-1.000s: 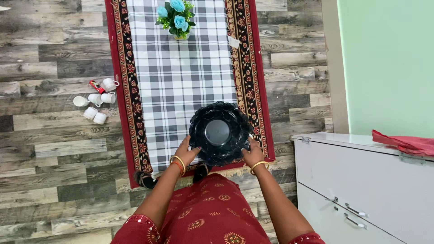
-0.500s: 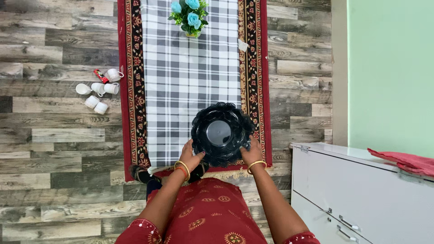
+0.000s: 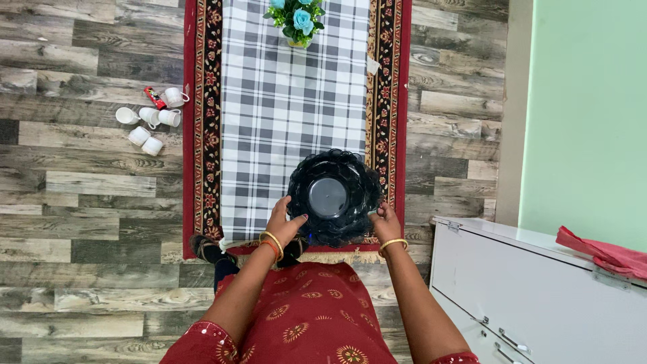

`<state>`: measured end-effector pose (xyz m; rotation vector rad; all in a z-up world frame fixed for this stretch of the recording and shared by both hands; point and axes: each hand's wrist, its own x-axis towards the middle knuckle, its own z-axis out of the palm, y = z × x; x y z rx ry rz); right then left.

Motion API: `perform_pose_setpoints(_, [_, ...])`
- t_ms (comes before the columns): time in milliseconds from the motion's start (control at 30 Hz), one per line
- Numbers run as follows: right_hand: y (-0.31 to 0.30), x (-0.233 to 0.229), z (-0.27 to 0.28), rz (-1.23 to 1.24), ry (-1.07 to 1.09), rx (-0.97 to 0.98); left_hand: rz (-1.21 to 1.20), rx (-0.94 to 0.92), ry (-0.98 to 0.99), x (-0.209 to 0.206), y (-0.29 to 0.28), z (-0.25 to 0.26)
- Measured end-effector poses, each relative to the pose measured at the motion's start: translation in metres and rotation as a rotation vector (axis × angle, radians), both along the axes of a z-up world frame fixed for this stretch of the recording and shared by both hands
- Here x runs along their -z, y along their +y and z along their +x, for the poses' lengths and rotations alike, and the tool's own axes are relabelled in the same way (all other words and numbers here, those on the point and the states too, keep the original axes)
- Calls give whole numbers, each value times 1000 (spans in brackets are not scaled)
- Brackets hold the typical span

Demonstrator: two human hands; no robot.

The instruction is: The person organizes a collection of small cups and large decorative bowls on a table by moving them into aligned rows and groupings.

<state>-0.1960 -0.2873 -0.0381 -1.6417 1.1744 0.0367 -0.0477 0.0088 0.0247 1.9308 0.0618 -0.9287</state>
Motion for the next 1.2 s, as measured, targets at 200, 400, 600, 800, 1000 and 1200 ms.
perform_pose_setpoints(200, [18, -5, -25, 206, -96, 104, 33, 84, -122, 5, -2, 18])
perform_pose_setpoints(400, [29, -5, -39, 200, -120, 150, 23, 51, -18, -9, -8, 33])
perform_pose_setpoints(600, [30, 0, -47, 222, -144, 127, 33, 56, -7, -7, -16, 43])
perform_pose_setpoints(800, [41, -3, -52, 328, -120, 181, 28, 100, -142, 13, -29, 59])
perform_pose_setpoints(1000, [58, -5, -59, 509, -81, 222, -8, 176, -165, 29, -44, 71])
perform_pose_setpoints(1200, [61, -20, -52, 474, 16, 166, 140, 279, -212, 17, -52, 59])
